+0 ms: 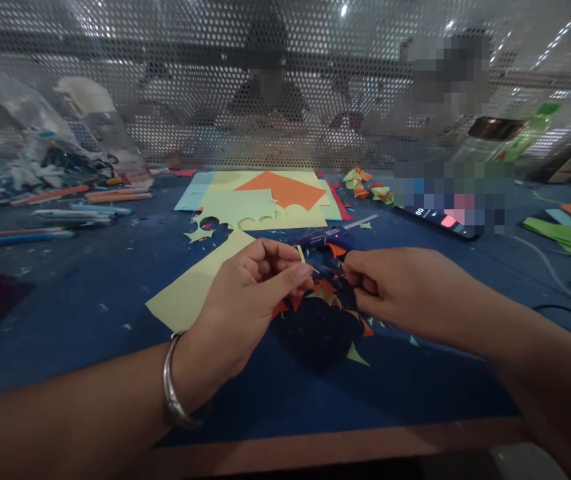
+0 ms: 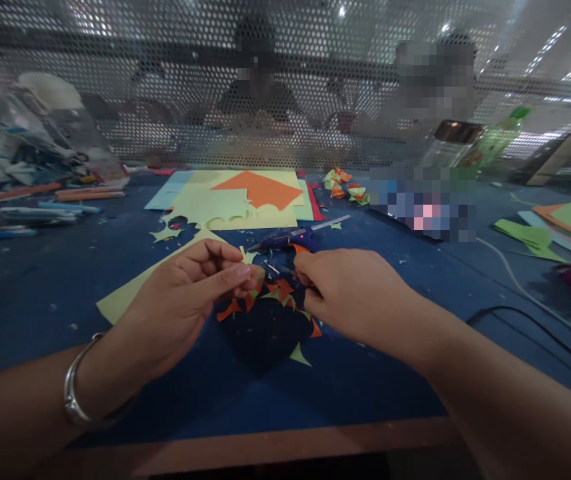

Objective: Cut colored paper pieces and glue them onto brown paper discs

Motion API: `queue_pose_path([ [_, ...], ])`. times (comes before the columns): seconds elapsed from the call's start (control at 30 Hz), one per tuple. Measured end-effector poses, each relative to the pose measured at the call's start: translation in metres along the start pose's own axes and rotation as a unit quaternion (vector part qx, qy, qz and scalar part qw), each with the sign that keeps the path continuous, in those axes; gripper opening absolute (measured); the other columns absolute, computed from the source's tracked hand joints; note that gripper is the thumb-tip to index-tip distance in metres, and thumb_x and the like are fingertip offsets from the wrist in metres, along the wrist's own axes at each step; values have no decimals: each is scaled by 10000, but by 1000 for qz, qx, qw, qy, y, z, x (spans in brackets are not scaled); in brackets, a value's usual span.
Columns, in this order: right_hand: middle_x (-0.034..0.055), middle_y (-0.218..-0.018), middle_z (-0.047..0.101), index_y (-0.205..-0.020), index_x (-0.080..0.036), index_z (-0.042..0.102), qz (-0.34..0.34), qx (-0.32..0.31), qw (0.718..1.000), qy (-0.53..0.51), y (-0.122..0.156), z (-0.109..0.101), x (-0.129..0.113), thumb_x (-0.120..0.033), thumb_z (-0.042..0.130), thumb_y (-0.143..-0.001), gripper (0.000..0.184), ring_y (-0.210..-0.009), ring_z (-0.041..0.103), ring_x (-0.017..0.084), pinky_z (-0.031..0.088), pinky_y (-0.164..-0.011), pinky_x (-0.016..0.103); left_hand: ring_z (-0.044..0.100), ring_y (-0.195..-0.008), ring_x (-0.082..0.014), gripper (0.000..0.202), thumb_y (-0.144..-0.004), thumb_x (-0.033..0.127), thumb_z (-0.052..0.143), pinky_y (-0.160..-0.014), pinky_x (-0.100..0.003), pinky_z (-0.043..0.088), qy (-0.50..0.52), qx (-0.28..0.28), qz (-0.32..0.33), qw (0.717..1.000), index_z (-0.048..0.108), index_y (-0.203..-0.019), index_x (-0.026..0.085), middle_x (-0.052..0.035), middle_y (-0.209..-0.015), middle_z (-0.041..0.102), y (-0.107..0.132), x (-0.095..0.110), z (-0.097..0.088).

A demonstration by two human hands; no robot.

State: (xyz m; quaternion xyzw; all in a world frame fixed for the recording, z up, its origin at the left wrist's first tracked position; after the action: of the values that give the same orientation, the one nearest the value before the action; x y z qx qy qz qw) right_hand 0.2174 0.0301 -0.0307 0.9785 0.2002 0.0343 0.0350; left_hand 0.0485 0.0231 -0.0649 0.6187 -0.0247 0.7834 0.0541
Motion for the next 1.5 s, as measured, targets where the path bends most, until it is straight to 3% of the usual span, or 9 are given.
queue_pose_path([
  [0.3, 46, -770, 706, -831, -230, 619, 10, -45, 996, 76, 0, 8, 12, -277, 506, -893, 137, -667, 615, 208, 216, -552, 304, 649, -729, -120, 197, -818, 238, 793, -689, -242, 512, -18, -8, 6, 1000, 618, -879, 171, -15, -779, 710, 0, -1, 0],
  [0.43, 49, -760, 701, -722, -216, 594, -3, -49, 998, 43, 0, 7, 4, -326, 512, -894, 220, -659, 594, 196, 225, -558, 306, 648, -722, -117, 204, -814, 239, 798, -687, -239, 511, -14, -5, 9, 1000, 618, -881, 172, -7, -769, 703, -1, 1, 0],
  [0.6, 31, -661, 658, -665, -216, 578, 1, -46, 998, 43, -1, 10, 1, -255, 549, -810, 153, -553, 508, 165, 200, -514, 305, 664, -745, -121, 213, -813, 236, 803, -700, -238, 518, -14, 0, 5, 1000, 617, -893, 172, -9, -782, 706, 0, -1, -1],
  [0.83, -19, -543, 549, -611, -212, 532, -12, -70, 992, -107, -2, 9, 0, -339, 570, -842, 267, -493, 464, 122, 254, -492, 281, 663, -718, -100, 198, -825, 226, 792, -677, -208, 521, -5, 6, 9, 1000, 621, -908, 171, 12, -750, 696, 0, -1, -4],
  [1.0, 22, -677, 662, -721, -205, 604, -18, -30, 990, -136, -10, 12, -4, -384, 573, -885, 245, -573, 558, 148, 284, -522, 286, 659, -709, -93, 199, -813, 212, 796, -679, -203, 524, -9, 13, 20, 1000, 626, -904, 166, 19, -756, 688, -2, 0, -2],
  [1.3, 8, -621, 667, -684, -197, 645, 3, -31, 978, -204, -16, 17, 5, -241, 630, -784, 110, -543, 584, 142, 338, -503, 273, 649, -686, -96, 204, -813, 214, 794, -630, -199, 512, -2, 9, 6, 1000, 623, -910, 159, 2, -752, 691, -1, -1, -1],
  [1.4, -20, -558, 625, -672, -199, 640, 4, -1, 963, -271, -15, 10, 10, -281, 662, -776, 134, -499, 549, 116, 356, -476, 250, 633, -666, -89, 216, -800, 200, 800, -621, -195, 509, 5, 19, 0, 1000, 625, -917, 153, 5, -743, 681, -1, 0, -3],
  [1.5, -42, -515, 570, -698, -197, 640, 5, 30, 921, -389, -12, 2, 16, -276, 691, -776, 121, -435, 489, 86, 357, -423, 222, 633, -686, -93, 233, -793, 200, 805, -632, -197, 508, 20, 27, -9, 999, 639, -949, 149, -2, -763, 681, -2, -1, -4],
])
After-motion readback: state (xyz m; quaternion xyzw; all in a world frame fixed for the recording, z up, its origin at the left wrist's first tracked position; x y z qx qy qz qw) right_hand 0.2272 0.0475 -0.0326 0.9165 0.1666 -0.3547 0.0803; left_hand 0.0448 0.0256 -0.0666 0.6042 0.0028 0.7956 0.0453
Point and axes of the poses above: each hand's wrist, its own y-axis away from the middle knuckle, its own z-axis out of the palm, x = y × z, the point moved 7 cm from there along -y, towards the middle knuckle
